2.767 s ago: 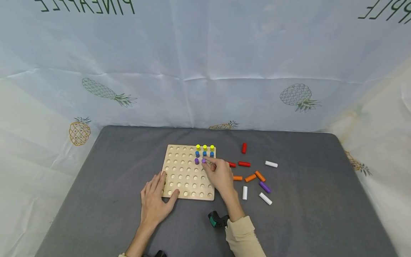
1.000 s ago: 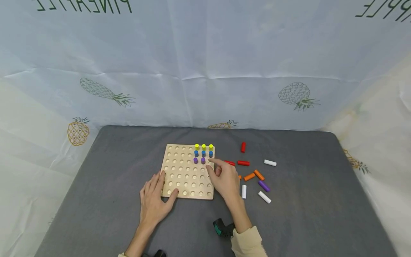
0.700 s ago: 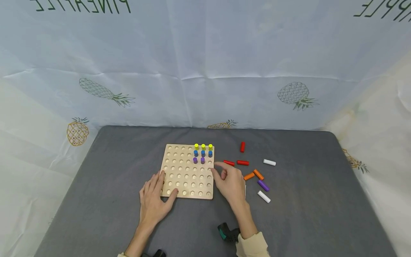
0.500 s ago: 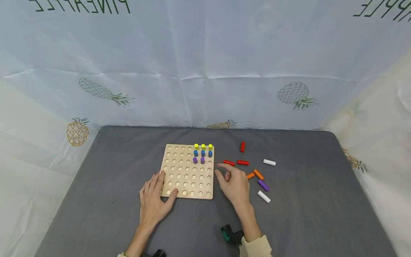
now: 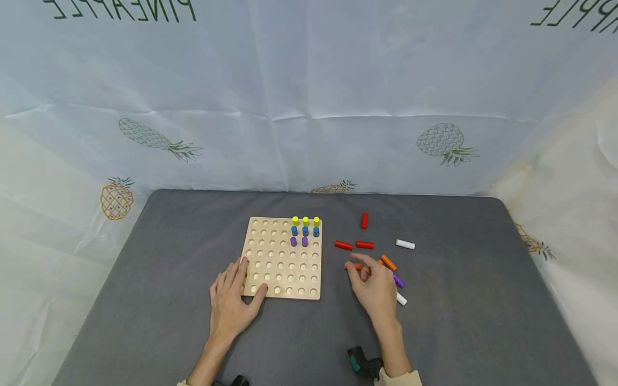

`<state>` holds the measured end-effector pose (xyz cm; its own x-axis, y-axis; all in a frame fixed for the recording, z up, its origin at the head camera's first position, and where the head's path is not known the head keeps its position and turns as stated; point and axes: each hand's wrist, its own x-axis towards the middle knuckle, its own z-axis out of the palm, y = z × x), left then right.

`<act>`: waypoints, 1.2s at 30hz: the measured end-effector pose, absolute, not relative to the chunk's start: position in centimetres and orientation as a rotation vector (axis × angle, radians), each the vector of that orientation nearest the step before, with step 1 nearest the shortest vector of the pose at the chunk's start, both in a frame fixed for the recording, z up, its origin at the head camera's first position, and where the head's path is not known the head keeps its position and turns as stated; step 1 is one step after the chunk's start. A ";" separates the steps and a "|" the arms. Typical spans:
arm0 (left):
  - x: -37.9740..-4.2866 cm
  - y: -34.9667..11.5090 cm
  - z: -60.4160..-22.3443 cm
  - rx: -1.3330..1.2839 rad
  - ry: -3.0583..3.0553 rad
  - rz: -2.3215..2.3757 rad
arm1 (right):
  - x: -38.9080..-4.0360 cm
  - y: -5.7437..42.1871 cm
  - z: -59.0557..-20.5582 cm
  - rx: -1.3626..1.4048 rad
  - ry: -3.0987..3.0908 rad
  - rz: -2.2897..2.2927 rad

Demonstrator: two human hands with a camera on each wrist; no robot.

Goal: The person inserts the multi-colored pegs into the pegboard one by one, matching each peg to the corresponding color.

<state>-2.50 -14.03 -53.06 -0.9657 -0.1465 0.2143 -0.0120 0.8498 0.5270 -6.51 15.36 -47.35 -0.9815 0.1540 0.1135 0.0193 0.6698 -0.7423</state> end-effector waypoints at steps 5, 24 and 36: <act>-2.5 -14.1 -53.1 0.116 -2.774 -0.785 | -6.0 16.6 -47.6 -0.204 -2.726 1.155; -2.5 -14.0 -53.1 0.124 -2.782 -0.780 | -4.7 20.1 -48.3 -0.412 -2.773 0.952; -2.5 -14.0 -53.1 0.120 -2.776 -0.774 | -4.6 21.1 -48.4 -0.524 -2.831 0.905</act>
<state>-2.49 -14.01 -53.11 -0.9636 -0.1472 0.2232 -0.0104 0.8549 0.5187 -4.57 21.15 -48.43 -0.9323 0.3614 0.0120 0.2874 0.7608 -0.5819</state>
